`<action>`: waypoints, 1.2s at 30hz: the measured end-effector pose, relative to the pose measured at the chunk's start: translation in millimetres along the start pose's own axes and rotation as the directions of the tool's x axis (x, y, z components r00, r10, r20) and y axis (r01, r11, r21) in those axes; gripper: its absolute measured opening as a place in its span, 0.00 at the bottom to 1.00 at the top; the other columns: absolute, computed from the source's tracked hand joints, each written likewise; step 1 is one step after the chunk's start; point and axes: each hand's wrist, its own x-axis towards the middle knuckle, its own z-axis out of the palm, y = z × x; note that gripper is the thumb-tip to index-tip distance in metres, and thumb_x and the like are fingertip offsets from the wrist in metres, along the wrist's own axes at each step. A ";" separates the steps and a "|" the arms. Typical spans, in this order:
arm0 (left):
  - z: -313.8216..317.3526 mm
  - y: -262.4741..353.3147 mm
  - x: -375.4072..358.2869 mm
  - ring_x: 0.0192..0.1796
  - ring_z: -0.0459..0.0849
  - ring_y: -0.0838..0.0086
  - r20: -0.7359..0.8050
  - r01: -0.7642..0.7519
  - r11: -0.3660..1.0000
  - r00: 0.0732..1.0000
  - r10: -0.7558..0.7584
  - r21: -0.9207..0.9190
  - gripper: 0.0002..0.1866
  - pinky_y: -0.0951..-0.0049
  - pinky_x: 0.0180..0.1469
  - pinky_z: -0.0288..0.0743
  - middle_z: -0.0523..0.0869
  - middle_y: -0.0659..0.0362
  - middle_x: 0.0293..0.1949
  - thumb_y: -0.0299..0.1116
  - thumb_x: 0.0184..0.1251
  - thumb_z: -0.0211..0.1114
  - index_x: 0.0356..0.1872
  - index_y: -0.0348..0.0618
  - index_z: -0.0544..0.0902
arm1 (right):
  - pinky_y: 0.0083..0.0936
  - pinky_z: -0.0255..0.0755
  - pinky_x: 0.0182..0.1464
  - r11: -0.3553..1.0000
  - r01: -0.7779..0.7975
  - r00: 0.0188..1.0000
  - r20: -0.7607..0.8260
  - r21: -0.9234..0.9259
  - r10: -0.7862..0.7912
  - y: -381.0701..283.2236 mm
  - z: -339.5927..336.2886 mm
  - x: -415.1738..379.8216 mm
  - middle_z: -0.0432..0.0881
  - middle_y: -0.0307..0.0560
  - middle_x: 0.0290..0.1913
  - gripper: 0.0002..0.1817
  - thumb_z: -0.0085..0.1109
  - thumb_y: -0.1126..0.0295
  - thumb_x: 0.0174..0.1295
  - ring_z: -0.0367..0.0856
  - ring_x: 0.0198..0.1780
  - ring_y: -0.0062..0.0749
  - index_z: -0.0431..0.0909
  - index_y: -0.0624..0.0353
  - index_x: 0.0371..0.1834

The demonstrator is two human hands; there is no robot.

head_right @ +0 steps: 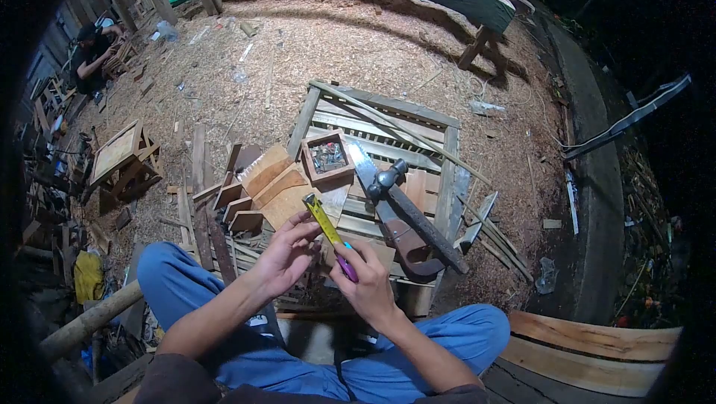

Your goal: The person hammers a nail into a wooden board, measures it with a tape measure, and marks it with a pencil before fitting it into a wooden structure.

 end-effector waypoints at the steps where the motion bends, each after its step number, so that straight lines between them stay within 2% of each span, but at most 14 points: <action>1: 0.2 0.4 -0.3 0.62 0.81 0.73 -0.001 -0.001 1.000 1.000 0.001 0.000 0.24 0.68 0.63 0.75 0.82 0.59 0.61 0.24 0.75 0.69 0.68 0.48 0.75 | 0.38 0.83 0.48 1.000 0.020 1.000 -0.019 -0.006 -0.020 0.1 0.7 0.2 0.85 0.56 0.50 0.21 0.73 0.76 0.58 0.89 0.46 0.49 0.86 0.61 0.57; 10: 3.8 0.8 -1.9 0.60 0.80 0.74 0.000 0.033 0.999 0.999 -0.033 -0.007 0.23 0.70 0.62 0.75 0.82 0.60 0.59 0.26 0.76 0.68 0.68 0.49 0.75 | 0.40 0.83 0.50 1.000 -0.001 1.000 -0.022 -0.010 0.001 -1.0 0.8 -2.4 0.85 0.58 0.50 0.21 0.72 0.76 0.59 0.88 0.48 0.52 0.86 0.61 0.57; 12: 0.3 -0.6 1.0 0.58 0.84 0.76 0.004 0.033 0.999 0.999 -0.033 -0.038 0.22 0.70 0.58 0.76 0.87 0.60 0.56 0.24 0.72 0.72 0.63 0.49 0.77 | 0.41 0.82 0.51 1.000 -0.007 1.000 -0.016 -0.015 0.007 -1.2 0.1 -2.7 0.85 0.58 0.50 0.21 0.72 0.75 0.59 0.88 0.48 0.53 0.86 0.61 0.57; 20: 2.1 -2.1 -0.2 0.57 0.84 0.77 -0.031 0.025 0.999 0.999 -0.027 -0.048 0.20 0.71 0.55 0.76 0.87 0.63 0.54 0.25 0.71 0.73 0.59 0.51 0.78 | 0.41 0.82 0.51 0.999 -0.030 1.000 -0.009 -0.013 0.030 -2.5 -0.4 -2.4 0.84 0.58 0.50 0.20 0.72 0.75 0.59 0.88 0.49 0.53 0.86 0.61 0.57; 22: 2.7 -1.6 0.2 0.56 0.84 0.78 -0.034 0.029 0.998 0.999 -0.031 -0.049 0.20 0.71 0.55 0.76 0.87 0.63 0.53 0.25 0.71 0.74 0.59 0.51 0.78 | 0.44 0.84 0.50 0.999 -0.019 1.000 0.007 -0.037 0.019 -1.2 -1.4 -2.5 0.84 0.60 0.53 0.21 0.72 0.74 0.62 0.89 0.49 0.58 0.85 0.59 0.60; 25: 2.9 -0.9 0.4 0.55 0.83 0.79 -0.020 0.051 0.997 0.998 -0.052 -0.054 0.19 0.71 0.55 0.75 0.86 0.64 0.51 0.25 0.70 0.74 0.57 0.52 0.78 | 0.40 0.83 0.52 0.999 -0.042 0.999 -0.017 -0.017 0.042 -2.9 0.3 -2.5 0.85 0.58 0.51 0.20 0.72 0.75 0.59 0.88 0.49 0.52 0.87 0.61 0.57; 36: 3.8 -3.4 0.5 0.52 0.83 0.79 -0.023 0.023 0.997 0.999 -0.025 -0.079 0.18 0.72 0.52 0.75 0.86 0.65 0.49 0.25 0.71 0.74 0.55 0.52 0.78 | 0.39 0.83 0.52 0.999 -0.046 0.999 -0.020 -0.010 0.046 -2.9 0.1 -1.3 0.86 0.59 0.51 0.20 0.72 0.75 0.59 0.89 0.50 0.51 0.87 0.62 0.57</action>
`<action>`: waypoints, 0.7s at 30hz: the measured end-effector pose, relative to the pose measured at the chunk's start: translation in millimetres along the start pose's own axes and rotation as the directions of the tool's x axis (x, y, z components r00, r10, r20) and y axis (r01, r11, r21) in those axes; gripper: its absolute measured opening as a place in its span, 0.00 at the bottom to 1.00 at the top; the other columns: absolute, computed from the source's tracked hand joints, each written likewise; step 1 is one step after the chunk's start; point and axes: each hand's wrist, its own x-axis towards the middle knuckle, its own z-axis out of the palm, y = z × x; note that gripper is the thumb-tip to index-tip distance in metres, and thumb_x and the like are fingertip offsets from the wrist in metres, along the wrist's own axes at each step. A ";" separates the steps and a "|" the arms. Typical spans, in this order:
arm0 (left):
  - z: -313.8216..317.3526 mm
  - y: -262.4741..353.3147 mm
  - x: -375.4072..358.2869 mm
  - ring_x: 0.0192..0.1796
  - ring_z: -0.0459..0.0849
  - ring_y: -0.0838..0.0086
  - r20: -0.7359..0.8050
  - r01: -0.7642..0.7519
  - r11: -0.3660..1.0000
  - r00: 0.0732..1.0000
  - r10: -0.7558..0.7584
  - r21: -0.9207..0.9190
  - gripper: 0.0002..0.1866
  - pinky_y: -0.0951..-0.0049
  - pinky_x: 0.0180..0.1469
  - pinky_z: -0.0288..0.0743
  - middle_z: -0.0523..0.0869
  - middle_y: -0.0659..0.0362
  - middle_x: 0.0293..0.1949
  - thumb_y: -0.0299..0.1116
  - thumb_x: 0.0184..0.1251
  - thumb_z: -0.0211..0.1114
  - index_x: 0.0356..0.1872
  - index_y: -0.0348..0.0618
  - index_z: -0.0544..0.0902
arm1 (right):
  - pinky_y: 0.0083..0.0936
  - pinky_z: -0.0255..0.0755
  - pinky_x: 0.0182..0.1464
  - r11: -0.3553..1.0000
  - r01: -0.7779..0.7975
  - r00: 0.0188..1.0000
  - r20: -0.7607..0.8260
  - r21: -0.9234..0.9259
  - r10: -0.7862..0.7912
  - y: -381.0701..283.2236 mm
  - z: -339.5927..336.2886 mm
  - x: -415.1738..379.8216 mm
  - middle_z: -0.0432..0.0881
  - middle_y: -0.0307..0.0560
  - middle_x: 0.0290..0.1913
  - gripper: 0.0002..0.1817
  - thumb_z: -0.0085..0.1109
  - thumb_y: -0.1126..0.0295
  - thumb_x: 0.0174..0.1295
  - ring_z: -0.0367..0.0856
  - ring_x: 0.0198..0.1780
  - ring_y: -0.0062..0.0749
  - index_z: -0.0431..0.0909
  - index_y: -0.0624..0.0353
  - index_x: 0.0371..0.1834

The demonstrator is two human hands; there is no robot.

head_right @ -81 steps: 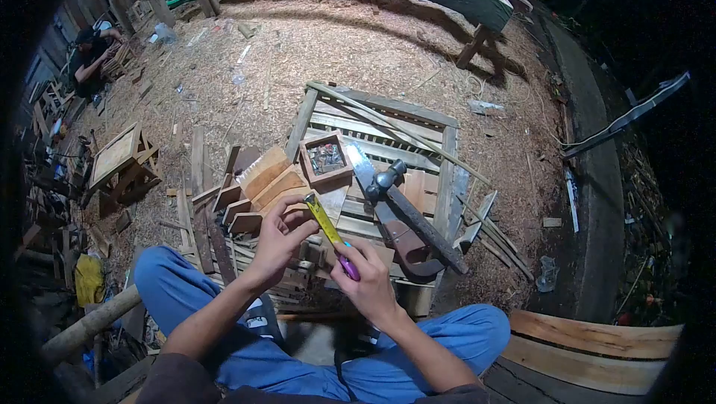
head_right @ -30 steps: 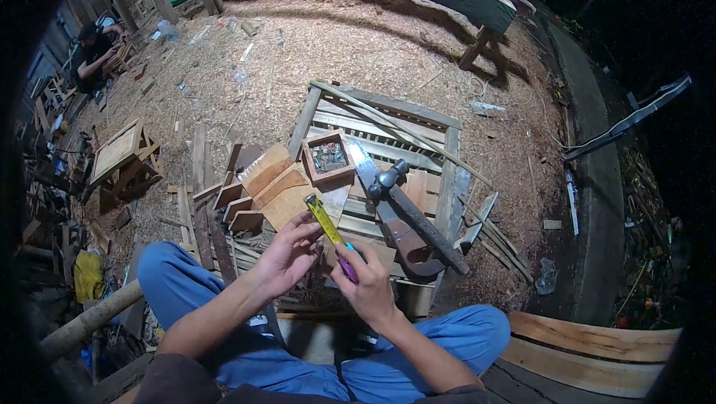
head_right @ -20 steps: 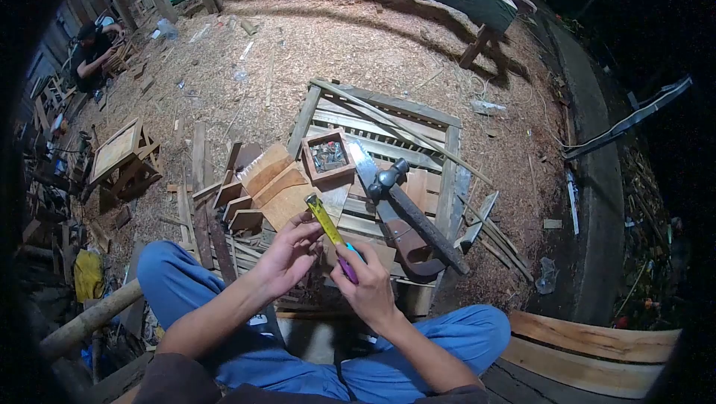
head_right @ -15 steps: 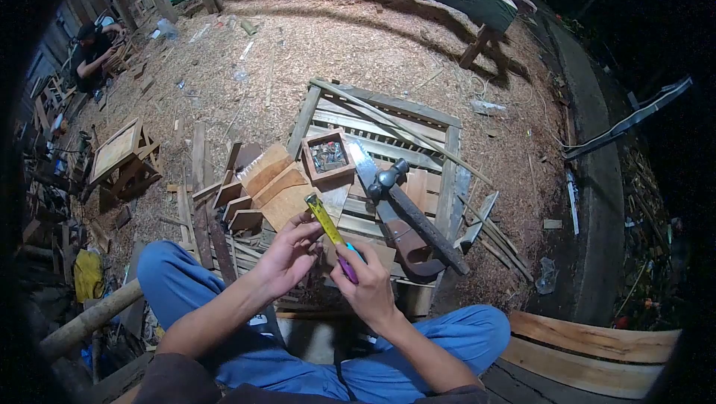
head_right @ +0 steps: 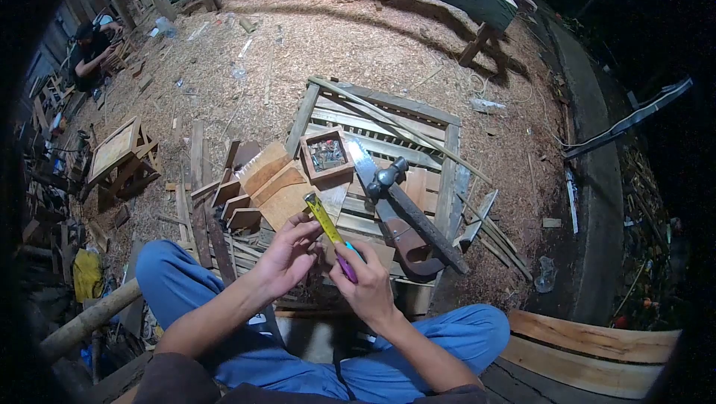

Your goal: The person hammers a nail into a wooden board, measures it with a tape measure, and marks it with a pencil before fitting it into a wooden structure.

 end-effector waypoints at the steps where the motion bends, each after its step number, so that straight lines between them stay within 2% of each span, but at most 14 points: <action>1: -0.1 -1.3 0.2 0.52 0.83 0.79 0.000 0.000 1.000 1.000 0.000 -0.001 0.18 0.72 0.52 0.75 0.86 0.65 0.49 0.25 0.71 0.74 0.55 0.52 0.78 | 0.39 0.83 0.52 1.000 0.002 1.000 -0.002 -0.003 -0.002 0.2 0.2 0.1 0.86 0.58 0.51 0.20 0.72 0.75 0.59 0.89 0.49 0.51 0.87 0.62 0.57; 6: -4.0 -5.5 2.5 0.50 0.83 0.78 0.005 -0.068 0.997 0.998 0.068 0.042 0.16 0.74 0.49 0.76 0.86 0.63 0.50 0.27 0.72 0.75 0.53 0.51 0.77 | 0.40 0.84 0.51 1.000 -0.004 1.000 0.016 0.021 0.004 3.4 0.5 -1.2 0.85 0.59 0.52 0.20 0.72 0.74 0.60 0.89 0.49 0.53 0.86 0.61 0.58; 7: -3.7 -4.8 2.0 0.50 0.83 0.78 0.004 -0.068 0.997 0.998 0.068 0.041 0.16 0.74 0.49 0.76 0.86 0.63 0.50 0.27 0.72 0.75 0.53 0.51 0.77 | 0.41 0.84 0.52 1.000 -0.008 1.000 0.030 0.015 0.007 4.1 0.3 -1.8 0.84 0.60 0.54 0.21 0.72 0.74 0.62 0.89 0.50 0.55 0.86 0.60 0.59; 21: -2.5 -5.6 1.3 0.49 0.83 0.79 -0.002 -0.059 0.998 0.998 0.059 0.007 0.19 0.74 0.50 0.75 0.85 0.64 0.49 0.26 0.71 0.75 0.54 0.52 0.75 | 0.42 0.84 0.51 1.000 -0.005 1.000 0.025 0.021 0.005 5.6 2.2 0.2 0.85 0.60 0.54 0.20 0.72 0.74 0.62 0.89 0.50 0.55 0.86 0.60 0.59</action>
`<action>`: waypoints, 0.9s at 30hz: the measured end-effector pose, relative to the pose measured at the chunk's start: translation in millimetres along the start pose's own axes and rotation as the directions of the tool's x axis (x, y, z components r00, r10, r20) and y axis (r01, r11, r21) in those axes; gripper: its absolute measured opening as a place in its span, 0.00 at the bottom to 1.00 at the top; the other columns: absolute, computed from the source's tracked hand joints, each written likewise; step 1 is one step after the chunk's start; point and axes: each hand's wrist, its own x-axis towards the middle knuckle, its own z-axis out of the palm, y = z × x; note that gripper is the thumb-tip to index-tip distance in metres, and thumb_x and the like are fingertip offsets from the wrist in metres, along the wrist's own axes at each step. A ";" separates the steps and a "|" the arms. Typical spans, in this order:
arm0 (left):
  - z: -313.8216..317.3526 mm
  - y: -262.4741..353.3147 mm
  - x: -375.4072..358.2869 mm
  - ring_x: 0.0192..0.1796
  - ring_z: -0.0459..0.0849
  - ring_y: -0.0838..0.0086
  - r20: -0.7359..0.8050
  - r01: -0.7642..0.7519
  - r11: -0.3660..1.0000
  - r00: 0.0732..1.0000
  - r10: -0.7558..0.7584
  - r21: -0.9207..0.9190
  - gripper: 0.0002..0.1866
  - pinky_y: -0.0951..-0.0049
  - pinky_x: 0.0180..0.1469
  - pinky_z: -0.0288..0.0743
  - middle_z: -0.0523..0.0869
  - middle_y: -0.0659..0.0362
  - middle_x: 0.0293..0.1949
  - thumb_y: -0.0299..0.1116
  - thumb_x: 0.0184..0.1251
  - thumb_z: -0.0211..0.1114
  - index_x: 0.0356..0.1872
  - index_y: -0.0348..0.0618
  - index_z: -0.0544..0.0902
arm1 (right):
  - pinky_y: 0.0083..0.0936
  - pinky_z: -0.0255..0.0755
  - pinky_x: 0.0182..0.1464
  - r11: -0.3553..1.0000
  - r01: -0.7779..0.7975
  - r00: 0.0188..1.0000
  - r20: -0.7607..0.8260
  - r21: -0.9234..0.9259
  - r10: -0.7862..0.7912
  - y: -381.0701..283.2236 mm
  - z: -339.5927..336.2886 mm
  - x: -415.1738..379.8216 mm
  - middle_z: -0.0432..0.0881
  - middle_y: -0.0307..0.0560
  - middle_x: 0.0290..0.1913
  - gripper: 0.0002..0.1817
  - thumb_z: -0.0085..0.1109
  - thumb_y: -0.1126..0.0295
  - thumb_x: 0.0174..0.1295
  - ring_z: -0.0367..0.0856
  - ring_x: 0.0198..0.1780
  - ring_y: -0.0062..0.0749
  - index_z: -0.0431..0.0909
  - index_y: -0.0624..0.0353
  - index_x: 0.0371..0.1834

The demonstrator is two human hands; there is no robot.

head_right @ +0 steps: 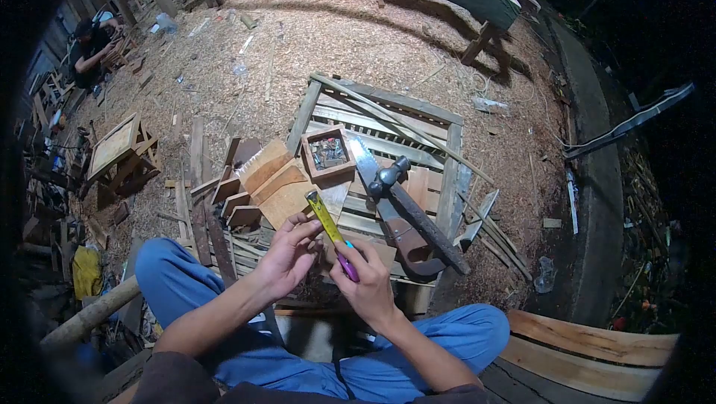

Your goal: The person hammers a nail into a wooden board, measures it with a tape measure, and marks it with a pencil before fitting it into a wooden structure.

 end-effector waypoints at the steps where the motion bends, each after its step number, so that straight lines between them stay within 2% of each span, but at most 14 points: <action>1: -0.3 0.1 0.1 0.49 0.83 0.79 -0.001 0.000 1.000 1.000 0.000 0.000 0.19 0.74 0.50 0.75 0.85 0.64 0.49 0.26 0.71 0.75 0.54 0.52 0.75 | 0.42 0.84 0.51 1.000 -0.005 1.000 0.001 0.003 0.005 0.1 0.2 0.1 0.85 0.59 0.54 0.20 0.72 0.73 0.62 0.89 0.50 0.55 0.86 0.60 0.59; 10: 0.3 3.8 -0.4 0.48 0.82 0.80 -0.021 0.021 1.000 1.000 -0.021 -0.003 0.16 0.74 0.49 0.75 0.86 0.65 0.47 0.27 0.72 0.75 0.51 0.53 0.77 | 0.41 0.84 0.50 0.999 0.044 0.999 -0.007 -0.012 -0.044 2.5 2.6 2.8 0.85 0.59 0.53 0.20 0.72 0.74 0.62 0.89 0.49 0.55 0.86 0.61 0.58; 12: 5.6 5.6 -3.7 0.42 0.79 0.79 -0.055 0.008 1.000 0.998 -0.008 -0.003 0.11 0.72 0.48 0.77 0.85 0.63 0.43 0.26 0.74 0.73 0.43 0.52 0.77 | 0.41 0.84 0.50 0.999 0.041 0.999 -0.002 -0.013 -0.041 1.5 2.5 3.4 0.85 0.59 0.52 0.20 0.72 0.74 0.61 0.89 0.49 0.55 0.86 0.61 0.58; 13: 3.1 4.9 -2.5 0.42 0.79 0.79 -0.056 0.007 1.000 0.998 -0.008 -0.004 0.11 0.72 0.48 0.77 0.85 0.63 0.43 0.26 0.74 0.73 0.43 0.52 0.77 | 0.42 0.84 0.51 0.999 0.039 0.999 0.001 -0.015 -0.039 0.7 2.3 3.8 0.85 0.59 0.52 0.20 0.72 0.74 0.61 0.89 0.49 0.55 0.86 0.61 0.58; 15: -4.2 2.1 1.1 0.44 0.79 0.81 0.037 -0.023 1.000 0.999 0.023 0.006 0.15 0.74 0.46 0.74 0.83 0.67 0.42 0.27 0.71 0.76 0.42 0.56 0.74 | 0.41 0.84 0.51 0.999 0.033 0.999 0.006 -0.016 -0.033 -0.6 2.4 4.6 0.85 0.59 0.52 0.20 0.71 0.74 0.61 0.89 0.49 0.54 0.86 0.61 0.58; 21: 1.3 -0.1 0.8 0.40 0.77 0.82 -0.036 -0.056 0.997 0.998 0.058 0.047 0.19 0.73 0.47 0.73 0.78 0.69 0.38 0.25 0.71 0.75 0.36 0.57 0.69 | 0.40 0.84 0.52 1.000 0.013 1.000 -0.016 0.006 -0.013 -3.3 3.3 4.4 0.85 0.59 0.52 0.19 0.72 0.75 0.61 0.89 0.49 0.54 0.86 0.61 0.57; 23: 7.7 1.5 -3.3 0.43 0.79 0.81 -0.032 -0.072 0.996 0.997 0.074 0.055 0.19 0.72 0.49 0.74 0.79 0.69 0.38 0.25 0.71 0.74 0.36 0.57 0.68 | 0.39 0.83 0.52 1.000 0.020 0.999 -0.029 0.010 -0.019 -2.7 3.1 4.7 0.85 0.59 0.51 0.19 0.72 0.75 0.61 0.89 0.48 0.53 0.86 0.62 0.56; 25: 12.8 2.6 -5.0 0.45 0.81 0.80 -0.027 -0.090 0.994 0.995 0.091 0.064 0.19 0.72 0.51 0.74 0.80 0.68 0.38 0.25 0.72 0.73 0.36 0.56 0.67 | 0.39 0.84 0.52 0.998 0.065 0.992 -0.106 -0.004 -0.065 -1.8 1.6 5.9 0.86 0.59 0.51 0.18 0.72 0.76 0.60 0.89 0.48 0.52 0.87 0.63 0.55; 27: 17.2 4.4 -5.4 0.49 0.85 0.74 0.004 -0.161 0.987 0.987 0.161 0.026 0.18 0.70 0.57 0.76 0.88 0.60 0.48 0.26 0.74 0.72 0.38 0.54 0.67 | 0.39 0.84 0.51 0.998 0.060 0.988 -0.139 0.000 -0.060 0.3 -0.8 5.9 0.86 0.59 0.51 0.18 0.72 0.76 0.59 0.89 0.47 0.51 0.87 0.63 0.54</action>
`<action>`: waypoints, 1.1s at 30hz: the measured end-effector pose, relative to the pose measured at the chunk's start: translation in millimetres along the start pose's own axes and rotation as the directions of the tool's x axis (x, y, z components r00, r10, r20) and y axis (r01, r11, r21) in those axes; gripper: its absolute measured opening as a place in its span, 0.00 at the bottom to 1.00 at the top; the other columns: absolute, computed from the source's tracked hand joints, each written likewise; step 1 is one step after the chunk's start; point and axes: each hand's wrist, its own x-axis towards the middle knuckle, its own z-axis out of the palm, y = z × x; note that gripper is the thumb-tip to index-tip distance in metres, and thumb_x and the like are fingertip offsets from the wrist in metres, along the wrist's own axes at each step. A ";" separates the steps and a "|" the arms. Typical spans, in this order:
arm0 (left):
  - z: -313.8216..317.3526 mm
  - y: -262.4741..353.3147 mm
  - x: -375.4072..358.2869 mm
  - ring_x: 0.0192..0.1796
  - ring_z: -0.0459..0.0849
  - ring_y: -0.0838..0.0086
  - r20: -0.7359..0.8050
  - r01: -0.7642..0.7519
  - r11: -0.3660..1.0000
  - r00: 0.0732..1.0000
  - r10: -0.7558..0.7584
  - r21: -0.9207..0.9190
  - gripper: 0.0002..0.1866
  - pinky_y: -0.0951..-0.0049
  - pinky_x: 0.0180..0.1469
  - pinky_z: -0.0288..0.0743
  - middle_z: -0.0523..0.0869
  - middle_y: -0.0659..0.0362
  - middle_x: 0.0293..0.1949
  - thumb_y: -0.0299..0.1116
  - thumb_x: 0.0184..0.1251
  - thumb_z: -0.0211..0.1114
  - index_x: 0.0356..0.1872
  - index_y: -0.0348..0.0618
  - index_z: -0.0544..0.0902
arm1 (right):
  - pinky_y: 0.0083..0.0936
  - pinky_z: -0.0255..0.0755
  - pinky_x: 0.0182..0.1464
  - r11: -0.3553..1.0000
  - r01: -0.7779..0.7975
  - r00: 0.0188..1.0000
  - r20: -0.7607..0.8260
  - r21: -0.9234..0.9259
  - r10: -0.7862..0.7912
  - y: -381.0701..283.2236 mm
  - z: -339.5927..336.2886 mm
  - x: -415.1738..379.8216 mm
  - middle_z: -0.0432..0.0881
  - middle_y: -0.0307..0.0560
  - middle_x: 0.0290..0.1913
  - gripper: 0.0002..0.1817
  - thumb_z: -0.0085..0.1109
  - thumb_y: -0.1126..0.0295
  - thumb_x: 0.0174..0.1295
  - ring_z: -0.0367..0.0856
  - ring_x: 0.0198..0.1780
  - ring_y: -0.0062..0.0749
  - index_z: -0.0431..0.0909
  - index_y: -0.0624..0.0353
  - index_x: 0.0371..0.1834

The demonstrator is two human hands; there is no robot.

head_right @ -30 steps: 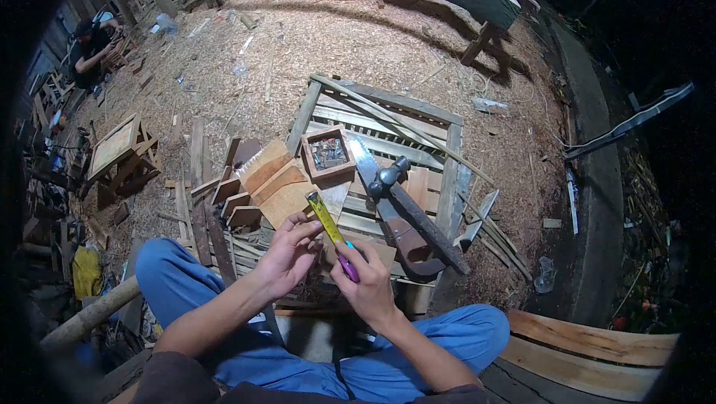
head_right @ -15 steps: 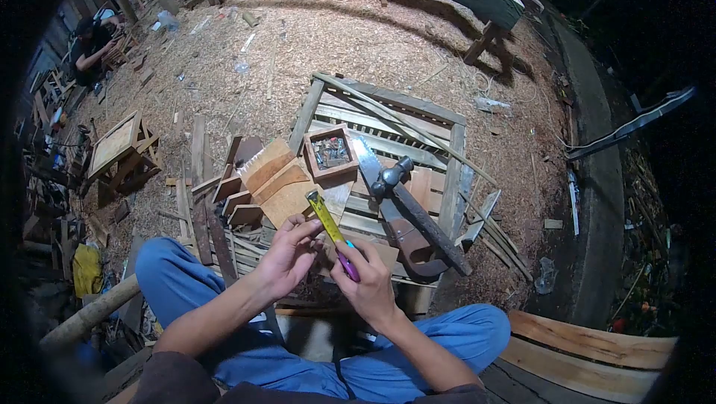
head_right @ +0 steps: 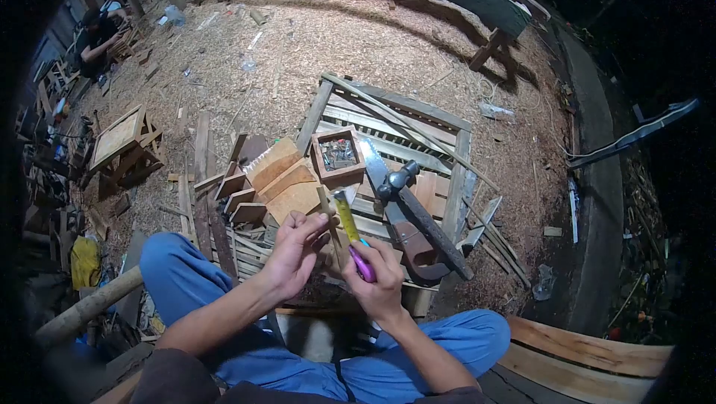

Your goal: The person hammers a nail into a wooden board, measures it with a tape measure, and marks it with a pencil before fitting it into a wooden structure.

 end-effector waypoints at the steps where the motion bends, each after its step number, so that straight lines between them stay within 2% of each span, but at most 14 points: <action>1: 2.5 3.9 -0.9 0.49 0.85 0.74 0.000 -0.004 1.000 1.000 0.004 -0.002 0.18 0.70 0.57 0.76 0.88 0.60 0.48 0.26 0.74 0.72 0.38 0.54 0.67 | 0.39 0.84 0.51 1.000 -0.008 0.999 -0.037 0.002 0.008 1.2 -1.8 0.6 0.86 0.59 0.50 0.18 0.72 0.76 0.59 0.89 0.47 0.51 0.87 0.64 0.53; 6: 6.1 21.5 0.2 0.49 0.90 0.70 0.050 -0.085 0.994 0.995 0.082 0.071 0.18 0.64 0.59 0.79 0.90 0.53 0.51 0.24 0.74 0.70 0.40 0.52 0.65 | 0.39 0.84 0.50 0.999 0.028 0.995 -0.095 -0.047 -0.033 11.0 -13.2 10.2 0.86 0.59 0.50 0.17 0.72 0.76 0.59 0.89 0.46 0.50 0.85 0.65 0.52; 10: 4.6 33.6 2.9 0.48 0.90 0.70 0.084 -0.132 0.983 0.989 0.122 0.130 0.19 0.67 0.56 0.83 0.90 0.51 0.50 0.22 0.73 0.70 0.39 0.52 0.65 | 0.39 0.83 0.52 0.995 -0.001 0.990 -0.141 -0.102 -0.014 14.0 -20.3 12.3 0.86 0.58 0.51 0.26 0.72 0.76 0.59 0.89 0.47 0.50 0.79 0.62 0.62; 12: -0.9 33.9 8.3 0.47 0.88 0.73 0.134 -0.188 0.970 0.977 0.168 0.153 0.18 0.70 0.55 0.83 0.90 0.51 0.50 0.22 0.73 0.71 0.39 0.50 0.66 | 0.40 0.81 0.55 0.973 -0.169 0.960 -0.199 0.160 0.199 14.2 -19.3 14.4 0.86 0.58 0.51 0.29 0.73 0.75 0.60 0.89 0.48 0.49 0.76 0.61 0.66; 14: -3.2 36.3 11.6 0.47 0.86 0.77 0.273 -0.396 0.827 0.912 0.305 0.399 0.18 0.71 0.53 0.83 0.90 0.52 0.48 0.23 0.73 0.71 0.38 0.49 0.66 | 0.43 0.80 0.57 0.985 -0.160 0.967 -0.192 0.058 0.168 23.2 -27.4 16.5 0.85 0.60 0.53 0.30 0.73 0.74 0.61 0.88 0.49 0.50 0.74 0.61 0.67; 16: 5.1 41.1 9.4 0.46 0.84 0.81 0.311 -0.442 0.742 0.894 0.322 0.504 0.16 0.73 0.50 0.81 0.90 0.54 0.46 0.24 0.72 0.71 0.36 0.45 0.67 | 0.44 0.80 0.57 0.985 -0.110 0.984 -0.152 -0.133 0.089 25.0 -35.1 24.2 0.84 0.61 0.54 0.29 0.73 0.74 0.62 0.88 0.52 0.54 0.75 0.62 0.66; 18: 2.1 43.2 13.7 0.44 0.82 0.83 0.511 -0.617 0.369 0.785 0.350 0.695 0.11 0.73 0.48 0.79 0.88 0.58 0.41 0.25 0.72 0.70 0.36 0.39 0.74 | 0.46 0.79 0.59 0.978 -0.162 0.981 -0.128 -0.133 0.146 26.8 -42.7 32.7 0.84 0.60 0.56 0.25 0.72 0.75 0.62 0.85 0.56 0.58 0.77 0.62 0.63; 19: 8.6 45.9 10.0 0.40 0.81 0.81 0.506 -0.594 0.308 0.800 0.323 0.743 0.07 0.73 0.45 0.77 0.84 0.59 0.35 0.25 0.69 0.70 0.38 0.34 0.81 | 0.46 0.78 0.61 0.979 -0.082 0.992 -0.110 -0.184 0.062 35.7 -44.7 36.0 0.83 0.60 0.57 0.23 0.72 0.76 0.62 0.84 0.57 0.58 0.78 0.62 0.61; 20: 9.8 45.9 11.6 0.40 0.81 0.81 0.513 -0.598 0.304 0.797 0.319 0.742 0.07 0.73 0.45 0.77 0.84 0.59 0.35 0.25 0.69 0.70 0.38 0.34 0.81 | 0.47 0.77 0.62 0.972 0.000 0.996 -0.086 -0.234 -0.021 43.3 -45.9 39.1 0.83 0.59 0.58 0.22 0.71 0.77 0.61 0.83 0.58 0.59 0.80 0.62 0.59; 22: 9.2 44.9 15.9 0.37 0.81 0.76 0.576 -0.632 0.141 0.761 0.300 0.762 0.07 0.72 0.43 0.76 0.80 0.58 0.32 0.25 0.67 0.70 0.42 0.34 0.84 | 0.47 0.75 0.65 0.976 -0.036 0.996 -0.092 -0.215 0.016 51.4 -48.7 45.5 0.83 0.58 0.59 0.21 0.71 0.77 0.61 0.82 0.60 0.59 0.82 0.61 0.58; 26: 9.8 35.8 27.2 0.34 0.79 0.68 0.599 -0.648 0.094 0.743 0.299 0.756 0.08 0.68 0.41 0.74 0.77 0.54 0.30 0.25 0.63 0.70 0.39 0.32 0.81 | 0.47 0.75 0.65 0.941 -0.062 0.996 -0.079 -0.332 0.038 60.0 -56.2 62.5 0.83 0.58 0.58 0.24 0.73 0.75 0.61 0.82 0.60 0.59 0.81 0.60 0.61; 29: 13.3 31.9 31.7 0.33 0.73 0.76 0.620 -0.658 0.049 0.730 0.289 0.751 0.07 0.72 0.40 0.70 0.73 0.60 0.28 0.23 0.62 0.71 0.35 0.35 0.80 | 0.47 0.76 0.61 0.919 -0.103 0.993 -0.090 -0.382 0.074 79.0 -58.1 66.4 0.84 0.59 0.55 0.22 0.73 0.73 0.63 0.82 0.57 0.59 0.82 0.60 0.61; 32: 13.4 25.9 37.7 0.32 0.72 0.76 0.647 -0.679 0.022 0.708 0.282 0.734 0.11 0.71 0.37 0.68 0.72 0.59 0.28 0.22 0.62 0.71 0.31 0.34 0.74 | 0.48 0.75 0.61 0.906 -0.128 0.990 -0.106 -0.403 0.093 88.8 -56.7 69.7 0.83 0.57 0.53 0.22 0.72 0.70 0.63 0.81 0.57 0.58 0.82 0.58 0.61; 33: 12.9 21.4 40.7 0.31 0.72 0.75 0.632 -0.681 0.107 0.718 0.291 0.725 0.14 0.70 0.35 0.67 0.72 0.58 0.28 0.21 0.62 0.71 0.30 0.34 0.70 | 0.48 0.75 0.61 0.907 -0.130 0.990 -0.110 -0.402 0.093 90.5 -56.0 70.6 0.83 0.57 0.53 0.22 0.72 0.70 0.63 0.81 0.57 0.58 0.82 0.58 0.61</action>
